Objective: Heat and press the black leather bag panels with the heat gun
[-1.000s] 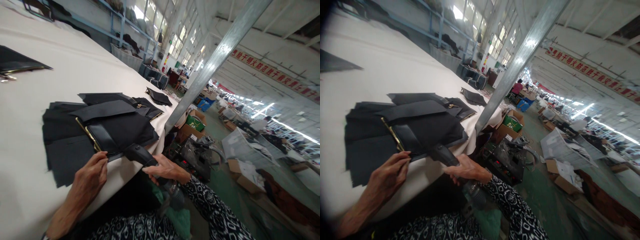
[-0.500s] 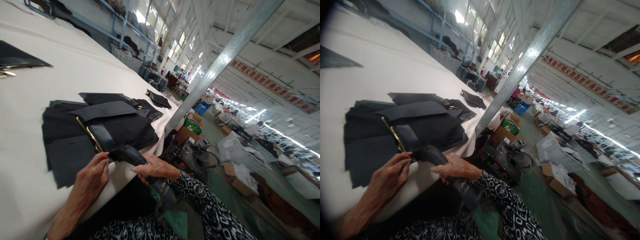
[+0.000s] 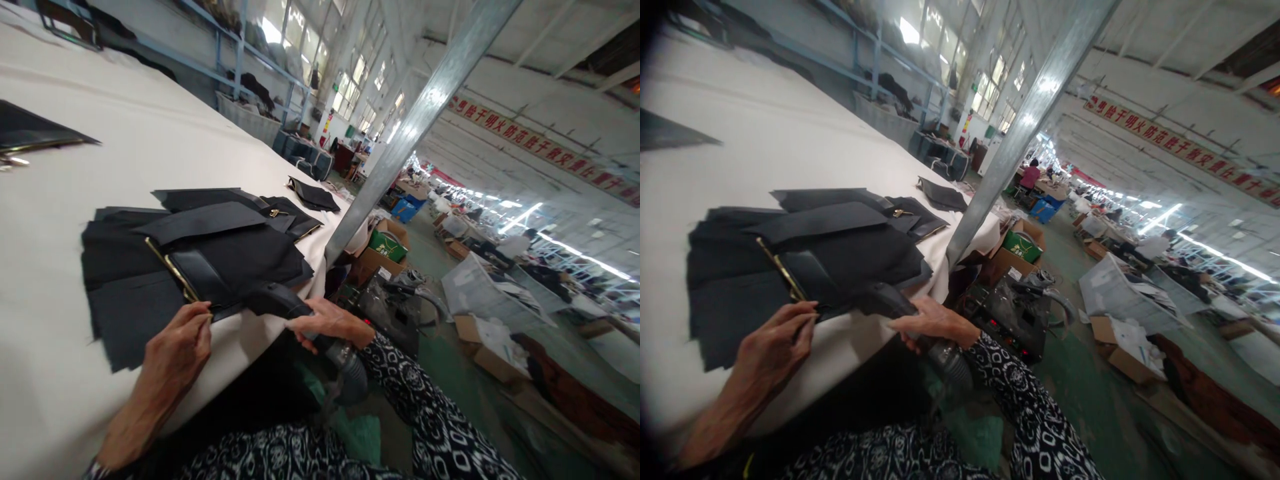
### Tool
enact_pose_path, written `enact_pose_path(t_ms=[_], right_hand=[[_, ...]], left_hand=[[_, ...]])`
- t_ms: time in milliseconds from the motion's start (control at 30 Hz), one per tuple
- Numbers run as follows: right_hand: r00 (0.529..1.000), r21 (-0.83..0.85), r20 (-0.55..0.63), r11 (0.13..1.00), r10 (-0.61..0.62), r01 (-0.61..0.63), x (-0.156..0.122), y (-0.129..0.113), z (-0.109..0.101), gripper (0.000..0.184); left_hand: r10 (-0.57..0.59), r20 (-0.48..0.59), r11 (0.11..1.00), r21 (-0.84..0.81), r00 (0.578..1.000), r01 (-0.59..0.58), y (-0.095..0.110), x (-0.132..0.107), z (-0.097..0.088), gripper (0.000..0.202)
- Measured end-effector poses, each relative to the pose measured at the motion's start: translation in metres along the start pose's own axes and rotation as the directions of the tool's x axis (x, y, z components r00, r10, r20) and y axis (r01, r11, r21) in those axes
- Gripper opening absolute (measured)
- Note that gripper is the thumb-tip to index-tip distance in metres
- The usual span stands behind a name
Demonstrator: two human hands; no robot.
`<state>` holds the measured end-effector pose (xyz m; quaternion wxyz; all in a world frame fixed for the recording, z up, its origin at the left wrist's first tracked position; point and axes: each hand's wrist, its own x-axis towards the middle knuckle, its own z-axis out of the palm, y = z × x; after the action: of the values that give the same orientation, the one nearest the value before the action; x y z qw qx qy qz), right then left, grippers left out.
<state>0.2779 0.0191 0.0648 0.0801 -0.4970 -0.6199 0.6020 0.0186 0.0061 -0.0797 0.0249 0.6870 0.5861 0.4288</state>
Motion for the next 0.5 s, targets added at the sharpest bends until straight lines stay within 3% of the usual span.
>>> enact_pose_path(t_ms=[133,267,367,500], right_hand=[[0.994,-0.020,-0.105,0.999,0.024,-0.026,-0.036,0.016,-0.012,0.032],[0.991,0.002,-0.128,0.999,-0.037,0.037,-0.041,0.021,-0.013,0.031],[0.992,0.053,-0.089,0.994,-0.089,0.094,-0.030,0.019,-0.016,0.031],[0.989,0.060,-0.058,0.989,-0.135,0.138,-0.015,0.014,-0.021,0.030]], left_hand=[[-0.034,0.064,0.999,-0.007,0.997,0.035,0.000,0.002,-0.003,0.031],[0.004,0.197,1.000,-0.030,0.980,0.002,-0.012,0.015,-0.014,0.031],[0.042,0.269,0.998,0.037,0.962,-0.054,-0.032,0.043,-0.035,0.033],[-0.066,0.264,0.972,0.235,0.962,0.002,-0.063,0.100,-0.057,0.034]])
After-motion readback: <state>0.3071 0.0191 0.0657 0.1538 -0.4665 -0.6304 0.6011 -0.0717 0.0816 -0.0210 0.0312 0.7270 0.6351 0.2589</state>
